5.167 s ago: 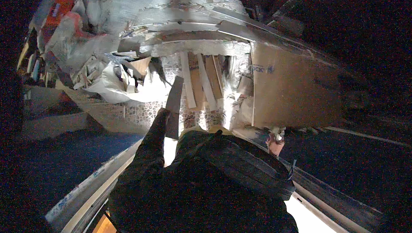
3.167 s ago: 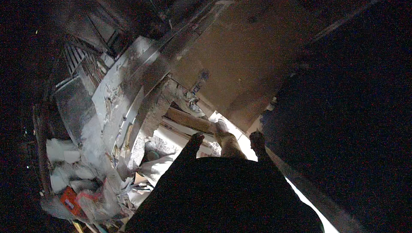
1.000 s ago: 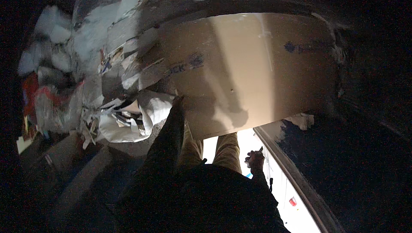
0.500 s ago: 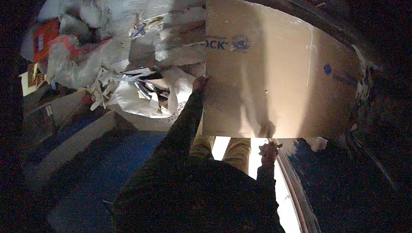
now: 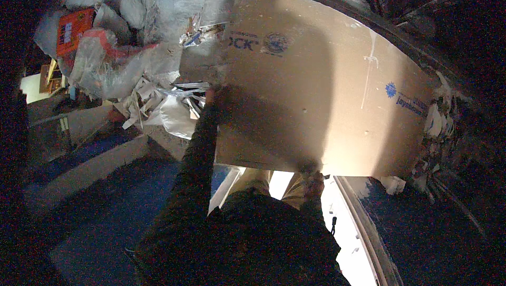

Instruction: The person cleans a piece of drywall by hand, applies a strip of mesh tape to the surface, and presses it down firmly using a utility knife.

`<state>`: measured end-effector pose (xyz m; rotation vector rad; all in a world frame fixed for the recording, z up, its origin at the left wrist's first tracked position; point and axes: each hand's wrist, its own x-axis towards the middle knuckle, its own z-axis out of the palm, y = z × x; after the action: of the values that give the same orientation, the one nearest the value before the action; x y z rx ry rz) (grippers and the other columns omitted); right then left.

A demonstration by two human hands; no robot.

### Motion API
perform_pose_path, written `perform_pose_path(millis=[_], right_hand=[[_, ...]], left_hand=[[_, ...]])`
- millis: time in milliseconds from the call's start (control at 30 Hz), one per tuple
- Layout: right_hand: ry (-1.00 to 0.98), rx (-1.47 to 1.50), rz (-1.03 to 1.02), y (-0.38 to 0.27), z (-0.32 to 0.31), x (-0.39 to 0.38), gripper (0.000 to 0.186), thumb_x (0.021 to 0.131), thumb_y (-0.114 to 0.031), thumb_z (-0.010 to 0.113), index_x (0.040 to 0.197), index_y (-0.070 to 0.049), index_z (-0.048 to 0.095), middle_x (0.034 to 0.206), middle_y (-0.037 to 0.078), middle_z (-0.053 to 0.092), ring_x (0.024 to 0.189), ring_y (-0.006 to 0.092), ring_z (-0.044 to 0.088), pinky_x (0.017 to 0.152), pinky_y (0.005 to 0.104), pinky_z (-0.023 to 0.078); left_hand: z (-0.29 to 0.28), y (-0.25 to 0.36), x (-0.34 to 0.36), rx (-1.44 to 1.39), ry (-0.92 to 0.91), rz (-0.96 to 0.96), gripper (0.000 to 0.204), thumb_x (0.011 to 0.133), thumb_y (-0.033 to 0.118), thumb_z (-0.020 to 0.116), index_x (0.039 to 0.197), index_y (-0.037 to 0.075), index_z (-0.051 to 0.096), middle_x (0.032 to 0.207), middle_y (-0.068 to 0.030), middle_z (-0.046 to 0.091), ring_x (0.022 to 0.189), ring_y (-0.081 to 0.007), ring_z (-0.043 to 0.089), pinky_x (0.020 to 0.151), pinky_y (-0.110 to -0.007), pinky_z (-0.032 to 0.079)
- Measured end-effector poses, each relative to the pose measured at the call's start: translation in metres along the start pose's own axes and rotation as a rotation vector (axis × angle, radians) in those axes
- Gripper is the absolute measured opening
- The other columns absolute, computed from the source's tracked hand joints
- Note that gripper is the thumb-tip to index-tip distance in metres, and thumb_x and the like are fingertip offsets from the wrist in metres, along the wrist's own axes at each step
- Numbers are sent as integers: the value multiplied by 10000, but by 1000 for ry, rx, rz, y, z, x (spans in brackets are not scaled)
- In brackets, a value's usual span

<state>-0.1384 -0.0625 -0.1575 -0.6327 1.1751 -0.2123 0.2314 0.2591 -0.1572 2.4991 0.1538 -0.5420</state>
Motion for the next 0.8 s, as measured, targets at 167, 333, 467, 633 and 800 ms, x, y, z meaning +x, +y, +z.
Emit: perform_pose_path(millis=[167,333,467,633,800], right_hand=[[-355,-949,-217,1,50,-51,304,832,-288,458,1028,-55,451,871,56,509,796,225,509,640,348,467],[-219,89,277,23,98,-66,142,808,-239,511,836,-101,496,700,7,469,571,138,501,471,316,461],[-166,11,86,33,104,-51,120,779,-174,546,851,-82,517,727,26,506,583,143,514,481,301,467],[22,155,121,23,95,-33,196,740,-92,584,920,-30,534,762,55,535,659,182,554,512,319,502],[-53,175,118,68,124,-13,123,772,-91,518,887,-49,535,731,41,526,547,162,515,432,285,439]], left_hand=[[-42,-57,4,-61,247,92,389,744,406,524,712,23,585,637,-149,578,601,-258,552,537,-356,407],[-83,-105,4,311,57,-330,374,756,371,471,947,63,566,931,-174,573,834,-328,545,705,-406,428],[-61,-114,9,158,107,-162,415,725,356,540,1065,118,519,1049,-127,544,941,-305,523,786,-373,421],[15,-166,-41,-198,206,-62,572,704,417,579,1117,42,450,1109,-183,487,1024,-326,452,848,-390,370],[17,-256,-97,-489,102,-308,557,669,340,627,1084,18,442,1059,-199,493,978,-303,473,826,-369,387]])
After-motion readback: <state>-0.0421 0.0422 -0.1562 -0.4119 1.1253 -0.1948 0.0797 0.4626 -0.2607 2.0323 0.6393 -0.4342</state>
